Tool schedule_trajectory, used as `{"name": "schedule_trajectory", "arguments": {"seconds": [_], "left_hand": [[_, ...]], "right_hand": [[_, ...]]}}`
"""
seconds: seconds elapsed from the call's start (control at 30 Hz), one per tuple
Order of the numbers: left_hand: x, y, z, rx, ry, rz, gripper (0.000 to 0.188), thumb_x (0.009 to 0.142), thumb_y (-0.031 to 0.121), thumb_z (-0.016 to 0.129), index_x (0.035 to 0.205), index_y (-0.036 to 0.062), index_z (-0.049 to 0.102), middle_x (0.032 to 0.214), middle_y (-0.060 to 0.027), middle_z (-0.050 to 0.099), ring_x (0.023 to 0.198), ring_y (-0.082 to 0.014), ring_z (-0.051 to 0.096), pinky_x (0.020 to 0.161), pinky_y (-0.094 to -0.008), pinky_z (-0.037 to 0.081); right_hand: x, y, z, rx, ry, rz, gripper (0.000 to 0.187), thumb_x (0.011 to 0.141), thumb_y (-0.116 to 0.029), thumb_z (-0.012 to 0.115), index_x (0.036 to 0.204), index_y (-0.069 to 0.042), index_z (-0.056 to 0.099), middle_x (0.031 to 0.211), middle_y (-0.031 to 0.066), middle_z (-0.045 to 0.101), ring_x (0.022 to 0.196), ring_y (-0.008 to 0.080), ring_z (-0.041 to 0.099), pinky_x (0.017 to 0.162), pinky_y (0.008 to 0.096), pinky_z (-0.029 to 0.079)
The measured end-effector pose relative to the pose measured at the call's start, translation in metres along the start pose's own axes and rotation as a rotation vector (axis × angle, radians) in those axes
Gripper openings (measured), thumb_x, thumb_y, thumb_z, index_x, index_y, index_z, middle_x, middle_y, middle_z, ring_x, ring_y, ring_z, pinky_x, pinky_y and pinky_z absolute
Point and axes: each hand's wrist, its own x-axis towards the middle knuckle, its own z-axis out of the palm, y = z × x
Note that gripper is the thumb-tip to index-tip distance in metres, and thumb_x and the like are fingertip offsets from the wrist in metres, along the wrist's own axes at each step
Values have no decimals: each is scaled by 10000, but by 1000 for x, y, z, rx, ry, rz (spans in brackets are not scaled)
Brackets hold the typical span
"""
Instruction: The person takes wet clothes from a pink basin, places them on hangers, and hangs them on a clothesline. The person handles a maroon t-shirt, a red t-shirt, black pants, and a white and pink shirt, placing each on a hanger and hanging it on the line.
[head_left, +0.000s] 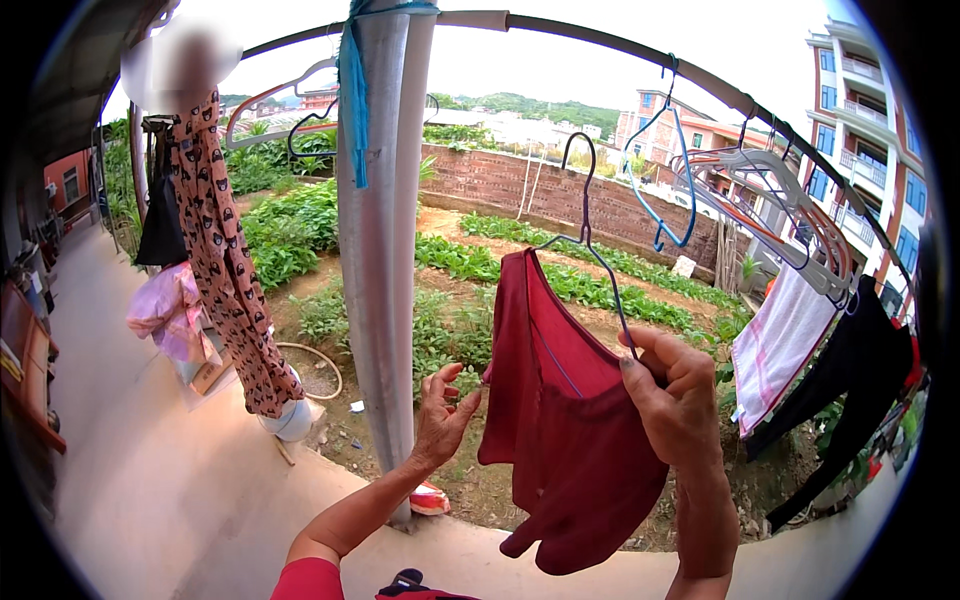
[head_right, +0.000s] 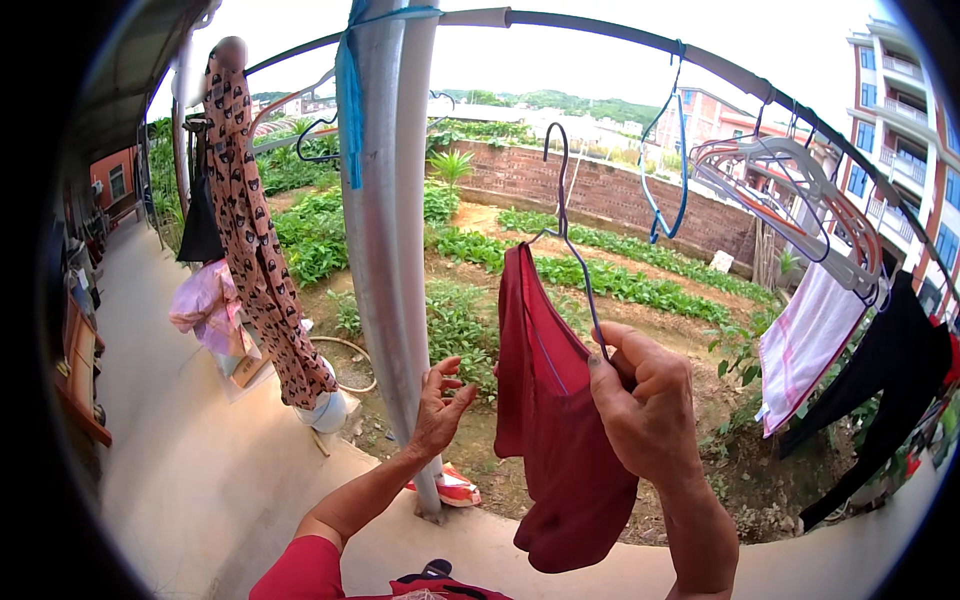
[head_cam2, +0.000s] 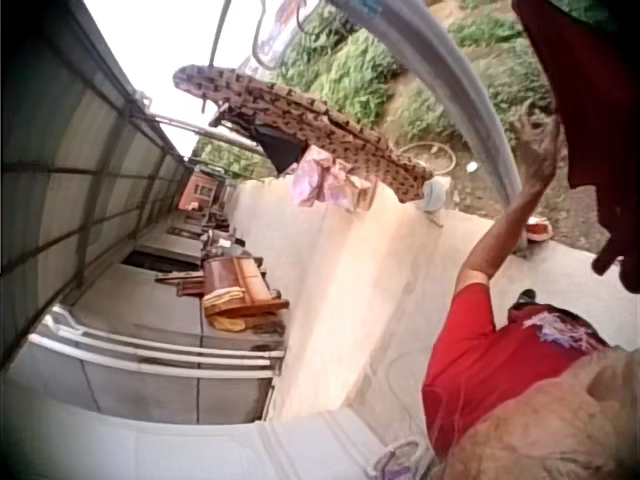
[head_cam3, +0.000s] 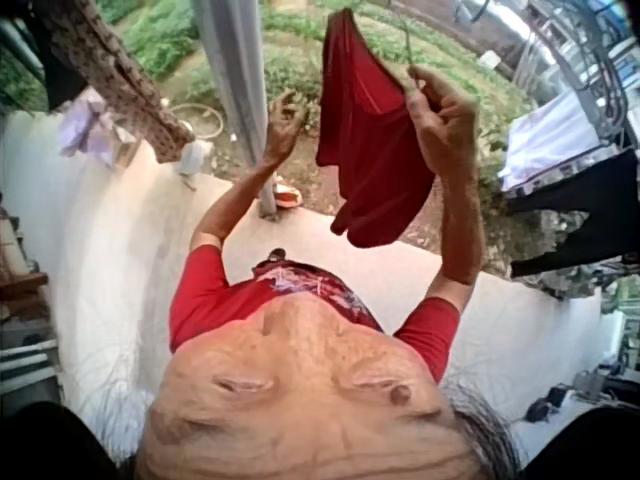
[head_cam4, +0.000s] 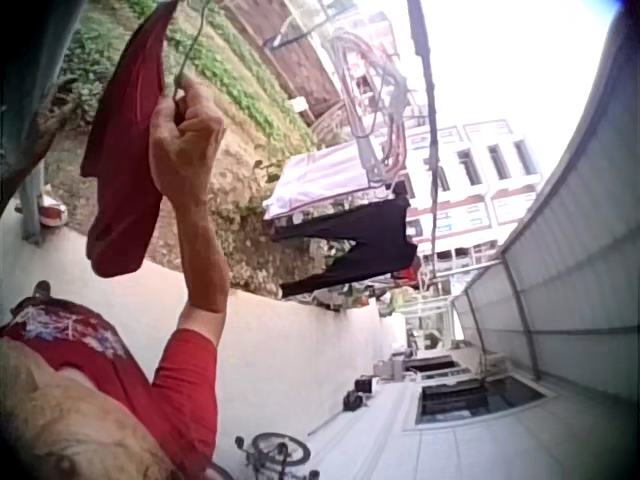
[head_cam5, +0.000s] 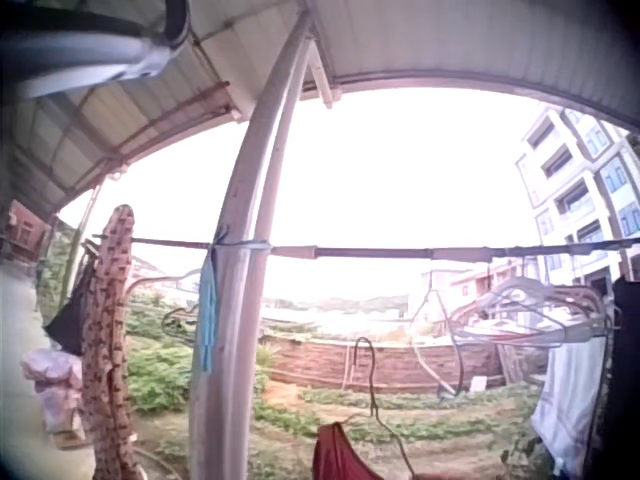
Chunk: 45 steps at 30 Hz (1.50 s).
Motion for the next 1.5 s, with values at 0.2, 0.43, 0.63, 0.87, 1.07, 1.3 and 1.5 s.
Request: {"name": "schedule_trajectory", "arguments": {"seconds": [0.2,0.43,0.63,0.87,1.07,1.3,1.5], "left_hand": [[-21,20,8,-205,-449,142,802,802,438,641,1416,133,226,1264,-136,340,1069,-231,452,891,-377,412],[32,31,11,-71,-382,404,774,749,284,709,1365,58,298,1264,-174,398,1161,-317,436,946,-403,384],[82,5,25,-129,-196,465,490,768,-89,537,1240,-14,432,1074,-197,524,990,-350,542,851,-389,448],[92,-15,18,-194,-270,353,337,793,-81,520,1125,-25,505,987,-178,562,908,-301,588,777,-359,477],[83,-33,18,-250,-311,300,238,813,-59,530,1047,-13,538,896,-144,575,804,-258,605,681,-329,498],[50,-81,33,-148,-231,247,297,791,-38,571,1073,21,500,966,-90,485,790,-196,521,588,-293,437],[-48,-100,46,-1,-472,54,281,763,3,590,1004,34,449,951,-54,424,770,-139,442,686,-285,389]], "right_hand": [[112,-34,24,-161,298,-250,189,779,-33,545,896,90,629,561,52,563,507,76,486,477,278,383],[223,-49,39,-374,345,-239,208,750,-91,600,874,69,650,729,85,638,687,111,572,644,271,459],[275,-34,58,-441,404,-195,144,729,-91,604,776,27,671,711,98,633,683,148,581,668,306,469],[278,-26,79,-449,378,-104,152,736,-95,615,803,24,681,724,109,643,692,151,591,672,320,477],[258,-20,93,-365,485,-142,173,708,-146,574,615,-1,585,668,210,609,696,329,630,699,431,480],[147,-29,63,-349,309,-163,290,782,-193,599,557,-9,589,496,157,544,491,249,579,526,405,459],[-35,-37,8,-613,311,-9,195,816,-133,589,737,41,621,601,159,583,548,245,596,545,377,449]]}}
